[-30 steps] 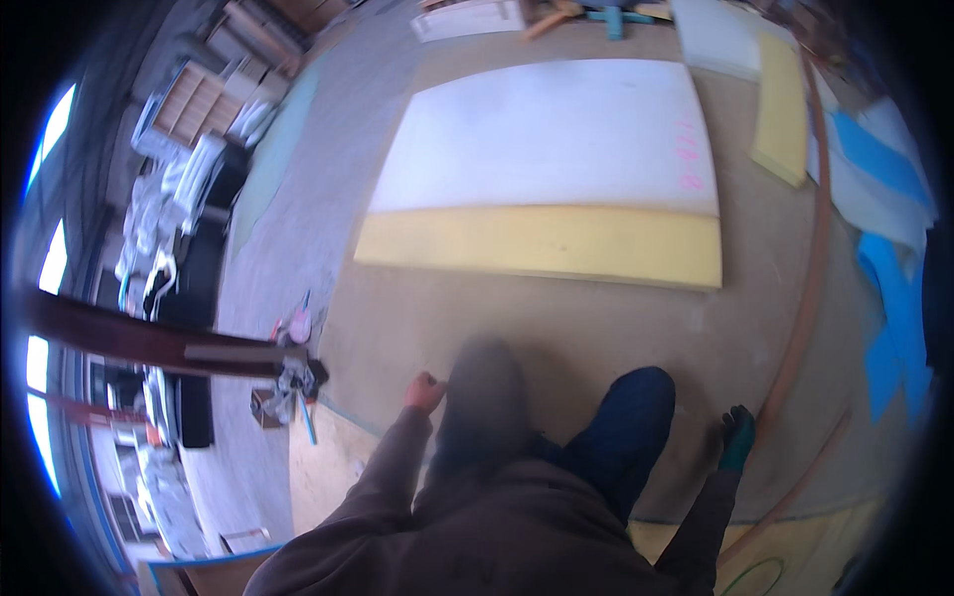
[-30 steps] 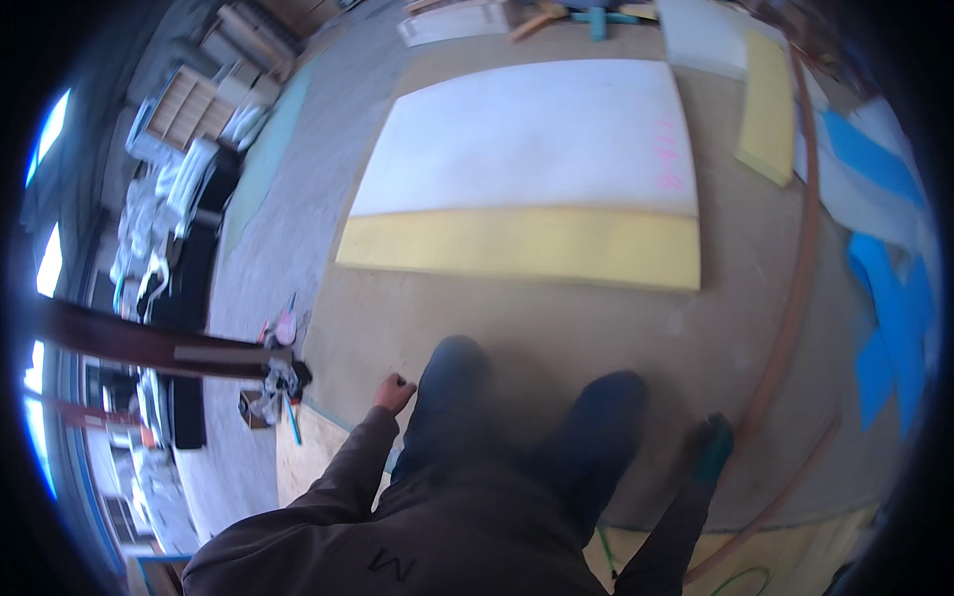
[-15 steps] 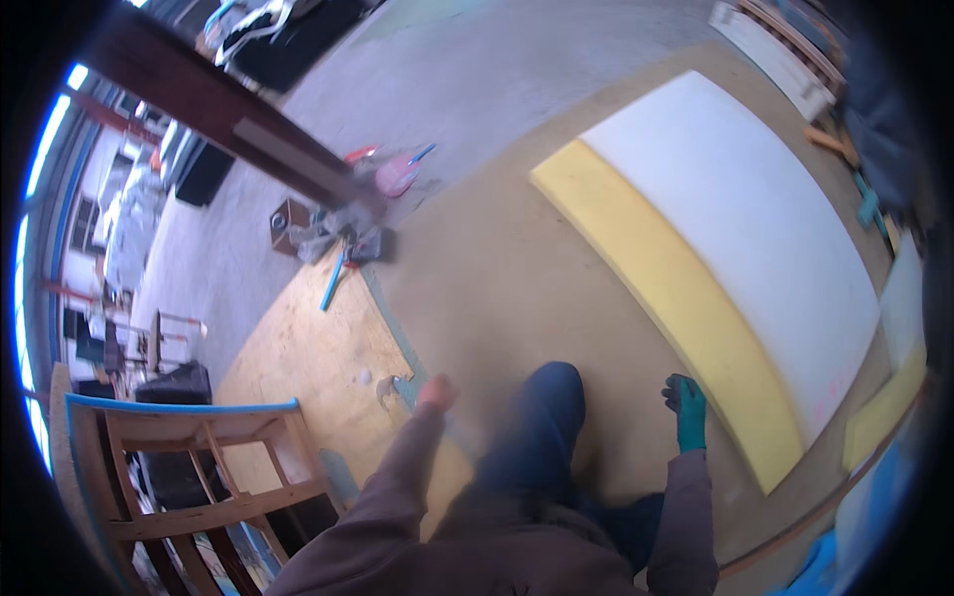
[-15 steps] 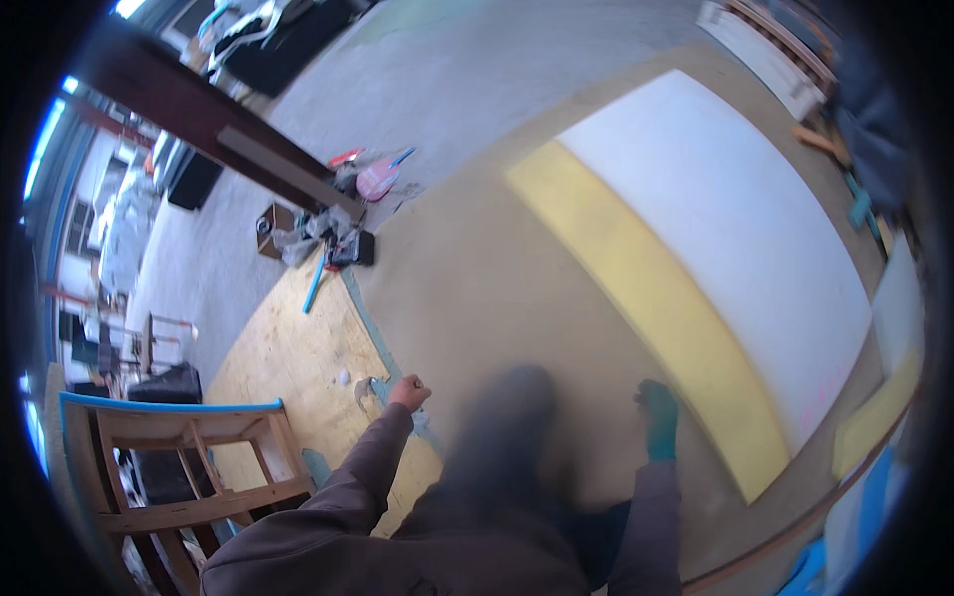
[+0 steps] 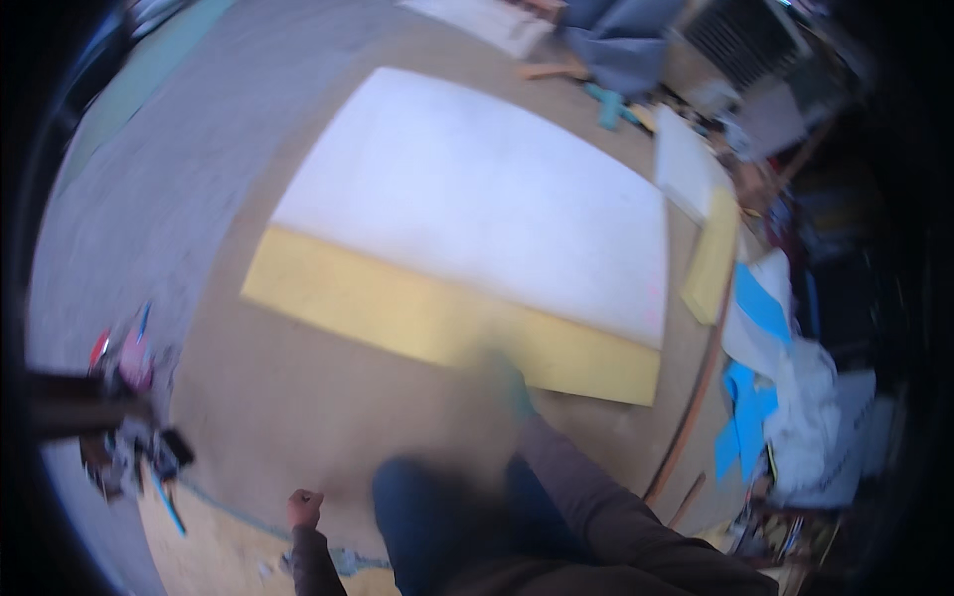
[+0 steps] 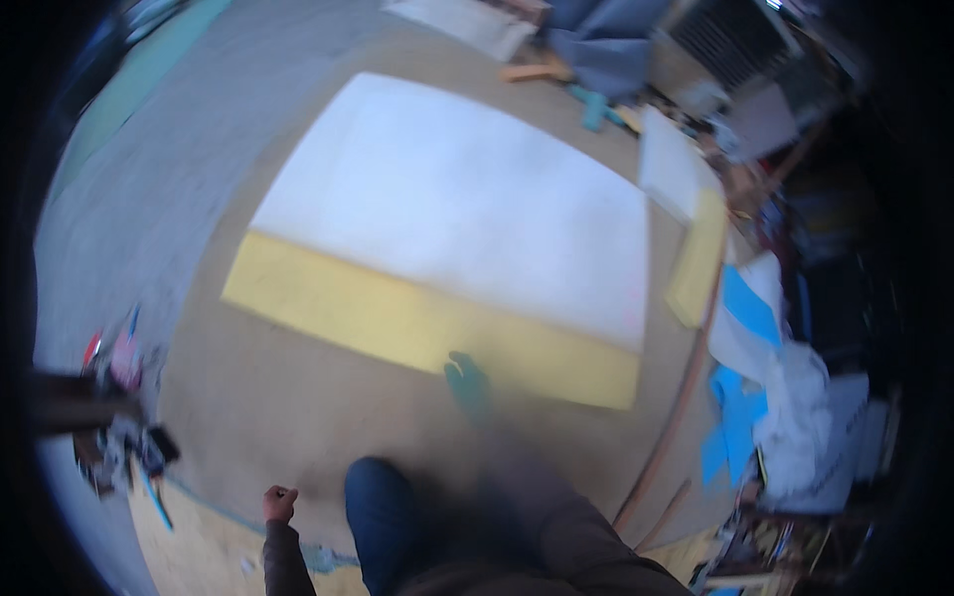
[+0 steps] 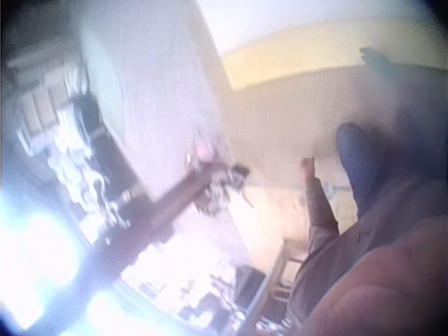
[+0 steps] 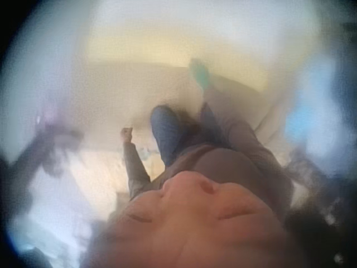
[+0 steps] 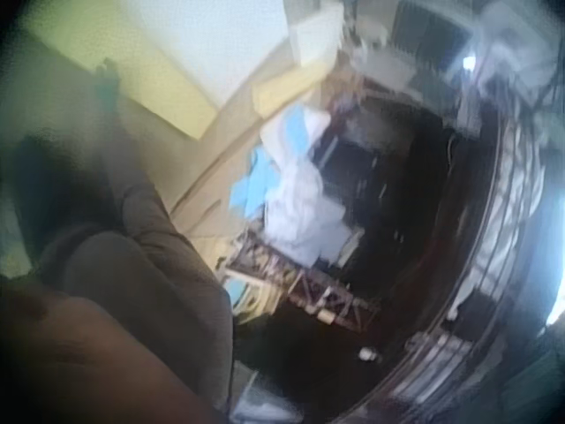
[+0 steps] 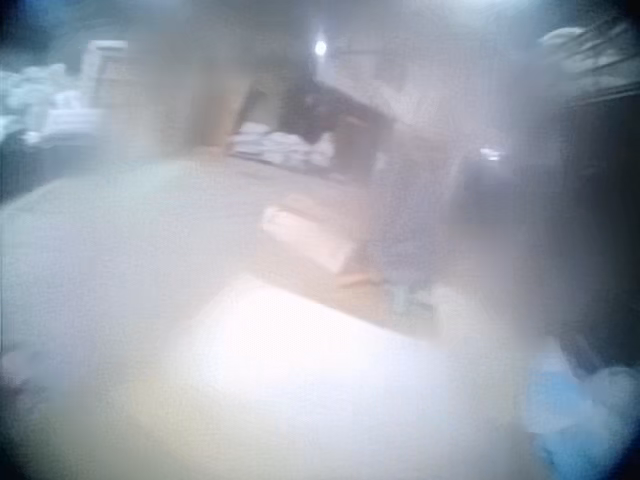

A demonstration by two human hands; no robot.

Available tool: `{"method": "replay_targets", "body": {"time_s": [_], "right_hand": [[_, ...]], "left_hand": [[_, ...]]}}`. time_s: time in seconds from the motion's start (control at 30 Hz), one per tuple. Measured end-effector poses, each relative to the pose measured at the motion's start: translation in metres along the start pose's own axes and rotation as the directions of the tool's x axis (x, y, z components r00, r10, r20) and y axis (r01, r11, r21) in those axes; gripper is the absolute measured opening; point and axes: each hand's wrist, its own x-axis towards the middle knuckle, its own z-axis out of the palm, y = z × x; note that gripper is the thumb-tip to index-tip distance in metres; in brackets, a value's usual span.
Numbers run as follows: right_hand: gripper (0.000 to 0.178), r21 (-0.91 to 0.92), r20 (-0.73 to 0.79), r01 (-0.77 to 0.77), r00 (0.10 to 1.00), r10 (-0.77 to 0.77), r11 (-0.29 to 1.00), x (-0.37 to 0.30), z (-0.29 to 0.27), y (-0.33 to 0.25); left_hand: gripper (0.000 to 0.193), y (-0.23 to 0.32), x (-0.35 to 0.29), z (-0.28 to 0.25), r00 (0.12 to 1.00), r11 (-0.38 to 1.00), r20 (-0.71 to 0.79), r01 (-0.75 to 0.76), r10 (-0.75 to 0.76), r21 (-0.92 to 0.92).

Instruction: The person positions a yellow foam sheet on a white board, clears nearby debris, and uses a wooden straightedge and a long metal blade to cut the foam. They repeatedly reposition the straightedge and slice along it to trim the foam sheet.

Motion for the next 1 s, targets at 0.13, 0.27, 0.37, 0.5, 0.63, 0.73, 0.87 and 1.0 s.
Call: {"method": "replay_targets", "body": {"time_s": [0.13, 0.27, 0.37, 0.5, 0.63, 0.73, 0.87, 1.0], "right_hand": [[0.052, -0.798, -0.288, -0.042, 0.902, -0.321, 0.601, 0.017, -0.098, -0.073], [0.046, -0.985, -0.171, -0.123, 0.600, -0.782, 0.121, 0.068, -0.197, -0.114], [0.053, -0.976, -0.219, -0.120, 0.549, -0.806, 0.183, 0.116, -0.256, -0.115], [0.071, -0.887, -0.461, -0.356, 0.684, -0.566, 0.293, 0.162, -0.277, -0.095], [0.073, -0.844, -0.525, -0.378, 0.724, -0.447, 0.380, 0.172, -0.282, -0.097], [0.072, -0.780, -0.572, -0.379, 0.754, -0.322, 0.497, 0.176, -0.288, -0.109], [0.069, -0.713, -0.611, -0.403, 0.759, -0.225, 0.574, 0.183, -0.295, -0.119], [0.067, -0.687, -0.631, -0.429, 0.753, -0.189, 0.586, 0.186, -0.293, -0.113]], "left_hand": [[0.028, 0.132, 0.061, 0.034, 0.964, 0.959, 0.068, -0.262, 0.255, 0.112], [0.036, 0.330, 0.082, 0.098, 0.822, 0.806, 0.102, -0.570, 0.561, 0.160], [0.078, 0.471, 0.083, 0.161, 0.791, 0.756, 0.177, -0.612, 0.585, 0.235], [0.118, 0.596, 0.084, 0.267, 0.723, 0.655, 0.330, -0.690, 0.607, 0.308], [0.131, 0.641, 0.082, 0.347, 0.748, 0.552, 0.417, -0.663, 0.517, 0.505], [0.129, 0.650, 0.091, 0.361, 0.784, 0.548, 0.430, -0.620, 0.447, 0.561], [0.124, 0.662, 0.098, 0.367, 0.787, 0.441, 0.454, -0.613, 0.418, 0.655], [0.120, 0.672, 0.092, 0.368, 0.795, 0.437, 0.476, -0.605, 0.376, 0.666]]}}
